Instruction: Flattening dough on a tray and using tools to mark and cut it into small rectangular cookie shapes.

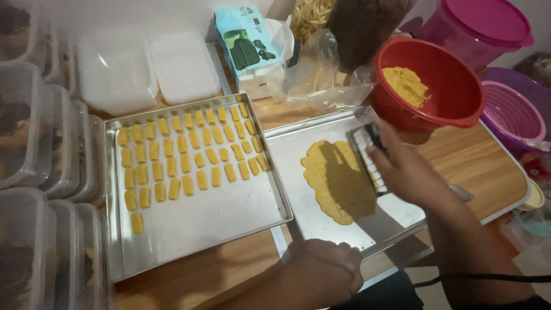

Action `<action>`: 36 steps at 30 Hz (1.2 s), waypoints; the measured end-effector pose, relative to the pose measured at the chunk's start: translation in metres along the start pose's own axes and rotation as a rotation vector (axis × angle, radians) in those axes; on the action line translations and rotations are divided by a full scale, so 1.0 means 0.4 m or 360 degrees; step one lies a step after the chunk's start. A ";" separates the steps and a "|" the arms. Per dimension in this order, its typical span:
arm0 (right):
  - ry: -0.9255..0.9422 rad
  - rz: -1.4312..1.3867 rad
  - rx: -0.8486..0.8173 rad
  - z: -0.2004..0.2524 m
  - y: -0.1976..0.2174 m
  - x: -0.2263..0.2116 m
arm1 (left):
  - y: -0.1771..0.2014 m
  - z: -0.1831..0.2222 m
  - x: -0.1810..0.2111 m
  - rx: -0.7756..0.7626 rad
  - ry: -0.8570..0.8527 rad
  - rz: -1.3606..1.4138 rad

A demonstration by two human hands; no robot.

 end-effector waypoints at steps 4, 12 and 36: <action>0.0059 -0.0198 0.0195 0.015 0.088 0.030 | -0.012 -0.021 -0.009 0.0212 -0.0108 -0.0072; 0.0329 -0.0375 0.0827 0.042 0.214 0.130 | -0.021 -0.024 -0.015 0.0109 -0.0066 -0.0007; 0.0002 -0.0367 0.0276 -0.006 0.060 0.138 | -0.089 -0.104 -0.033 0.1064 -0.0475 -0.0496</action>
Point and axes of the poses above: each hand's wrist, its own z-axis away from the middle knuckle, its own y-axis out of the back of the hand, x = y × z, the point moved 9 cm from there along -z, towards the middle knuckle, and after that the axes turned 10 degrees about -y, right-handed, at the moved point
